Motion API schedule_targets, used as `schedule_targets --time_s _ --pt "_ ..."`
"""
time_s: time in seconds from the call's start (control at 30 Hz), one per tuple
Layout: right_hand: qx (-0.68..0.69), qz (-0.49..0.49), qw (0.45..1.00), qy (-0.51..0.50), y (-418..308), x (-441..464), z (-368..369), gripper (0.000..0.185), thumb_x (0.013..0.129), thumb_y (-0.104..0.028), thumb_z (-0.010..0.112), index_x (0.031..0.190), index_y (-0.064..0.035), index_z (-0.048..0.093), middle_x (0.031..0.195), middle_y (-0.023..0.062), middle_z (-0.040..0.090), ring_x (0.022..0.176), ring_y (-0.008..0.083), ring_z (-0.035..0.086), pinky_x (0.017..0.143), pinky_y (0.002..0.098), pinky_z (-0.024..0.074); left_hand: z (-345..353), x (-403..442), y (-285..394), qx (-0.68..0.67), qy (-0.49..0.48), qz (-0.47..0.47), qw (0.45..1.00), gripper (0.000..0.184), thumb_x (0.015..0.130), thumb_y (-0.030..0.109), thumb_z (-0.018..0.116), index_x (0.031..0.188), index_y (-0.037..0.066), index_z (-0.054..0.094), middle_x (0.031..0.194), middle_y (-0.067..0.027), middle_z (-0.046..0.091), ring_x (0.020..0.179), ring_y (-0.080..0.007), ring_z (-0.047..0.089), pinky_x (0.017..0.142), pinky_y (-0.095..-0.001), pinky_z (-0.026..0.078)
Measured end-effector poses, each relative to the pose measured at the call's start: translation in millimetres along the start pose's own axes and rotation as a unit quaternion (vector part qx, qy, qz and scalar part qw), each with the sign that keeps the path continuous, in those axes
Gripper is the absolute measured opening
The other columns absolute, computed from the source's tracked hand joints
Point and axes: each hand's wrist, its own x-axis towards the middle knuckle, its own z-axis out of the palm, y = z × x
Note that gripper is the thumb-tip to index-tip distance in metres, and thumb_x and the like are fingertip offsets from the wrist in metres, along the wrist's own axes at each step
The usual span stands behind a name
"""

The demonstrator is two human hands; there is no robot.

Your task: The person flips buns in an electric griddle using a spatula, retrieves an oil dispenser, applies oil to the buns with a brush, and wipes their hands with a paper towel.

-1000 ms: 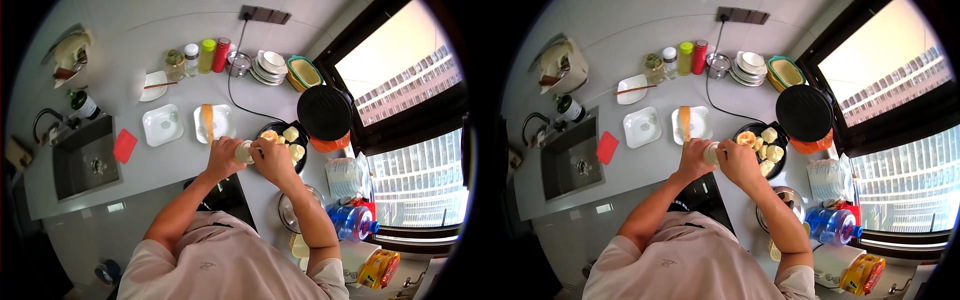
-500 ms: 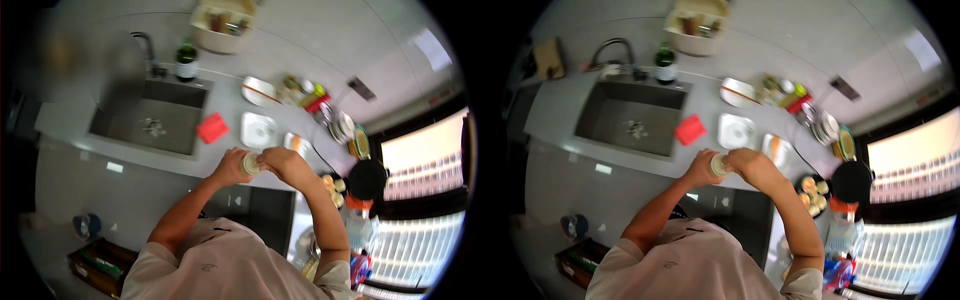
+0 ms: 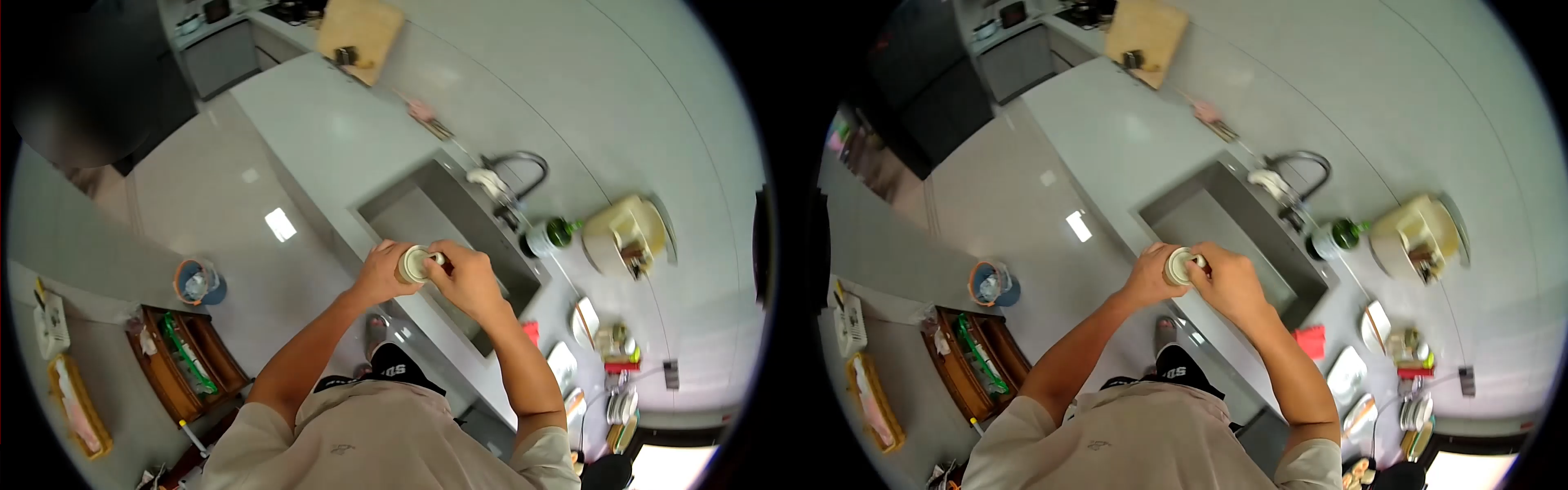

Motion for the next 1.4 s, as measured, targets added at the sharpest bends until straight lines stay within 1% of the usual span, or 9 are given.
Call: schedule_targets --time_s 0.2,0.33,0.4,0.43,0.5,0.7,1.1,1.3,1.4 --pt "0.022 -0.066 0.996 -0.054 -54 190 103 0.019 0.097 -0.018 0.072 0.112 -0.0051 0.072 0.089 0.0168 0.075 0.078 0.0368 0.074 0.072 0.0458 0.0587 -145 55 -116 -0.025 0.12 -0.115 0.986 0.077 0.072 0.02 0.096 0.14 0.009 0.061 0.13 -0.0133 0.065 0.123 -0.0351 0.062 0.103 -0.048 0.055" --pt "0.04 -0.128 0.988 -0.08 -89 322 175 0.018 0.098 -0.017 0.071 0.111 -0.005 0.07 0.093 0.0162 0.075 0.081 0.0372 0.073 0.074 0.0452 0.059 -256 79 -199 0.011 0.115 -0.181 0.977 0.091 0.079 0.013 0.091 0.158 0.012 0.045 0.141 -0.0111 0.05 0.125 -0.0314 0.061 0.105 -0.043 0.055" --pt "0.044 -0.157 0.982 -0.097 -115 387 210 0.018 0.098 -0.016 0.07 0.112 -0.005 0.07 0.094 0.0161 0.075 0.081 0.0374 0.073 0.074 0.0454 0.059 -312 76 -235 -0.232 0.145 -0.245 0.93 0.097 0.085 0.002 0.078 0.168 0.014 0.031 0.144 -0.0113 0.052 0.125 -0.028 0.06 0.109 -0.042 0.053" --pt "0.038 -0.17 0.978 -0.118 -131 417 227 0.017 0.099 -0.016 0.07 0.112 -0.0047 0.07 0.094 0.0162 0.075 0.081 0.0375 0.073 0.075 0.0456 0.059 -341 72 -257 -0.23 0.156 -0.245 0.929 0.097 0.085 0.002 0.078 0.168 0.014 0.031 0.144 -0.0113 0.052 0.125 -0.028 0.06 0.109 -0.042 0.053" --pt "0.028 -0.197 0.97 -0.142 -164 477 261 0.017 0.099 -0.015 0.069 0.113 -0.0045 0.07 0.095 0.0163 0.075 0.082 0.0375 0.073 0.075 0.0457 0.0589 -398 69 -304 -0.427 0.209 -0.319 0.82 0.096 0.088 -0.007 0.062 0.172 0.013 0.02 0.148 -0.0159 0.053 0.129 -0.0278 0.06 0.113 -0.0431 0.051" --pt "0.028 -0.285 0.947 -0.148 -245 651 397 0.018 0.1 -0.014 0.071 0.115 -0.0032 0.071 0.096 0.0157 0.076 0.078 0.0304 0.073 0.073 0.0401 0.0581 -557 82 -451 -0.588 0.342 -0.252 0.688 0.078 0.094 -0.011 0.052 0.166 -0.003 0.024 0.15 -0.0238 0.053 0.135 -0.0344 0.06 0.114 -0.0422 0.052" --pt "0.09 -0.162 0.983 -0.009 -342 985 523 0.023 0.098 -0.016 0.072 0.118 -0.0057 0.072 0.099 0.0156 0.075 0.086 0.0354 0.072 0.077 0.0439 0.0581 -854 313 -681 -0.504 0.234 -0.271 0.786 0.053 0.103 -0.011 0.048 0.156 -0.01 0.042 0.149 -0.0207 0.06 0.136 -0.0293 0.062 0.116 -0.0403 0.052" --pt "0.056 -0.122 0.985 0.104 -293 1155 541 0.026 0.098 -0.017 0.075 0.123 -0.0077 0.074 0.097 0.0126 0.073 0.08 0.0273 0.069 0.074 0.038 0.0567 -917 495 -789 -0.501 0.108 -0.265 0.817 0.057 0.102 -0.014 0.043 0.159 -0.01 0.038 0.158 -0.0218 0.052 0.142 -0.0298 0.057 0.119 -0.0404 0.049" --pt "0.046 -0.044 0.99 0.129 -273 1223 540 0.024 0.098 -0.016 0.071 0.119 -0.0054 0.073 0.104 0.0155 0.075 0.094 0.0371 0.071 0.083 0.0449 0.058 -929 578 -844 -0.514 0.043 -0.279 0.81 0.06 0.102 -0.014 0.041 0.161 -0.009 0.034 0.161 -0.0224 0.048 0.146 -0.0307 0.053 0.12 -0.0398 0.047"
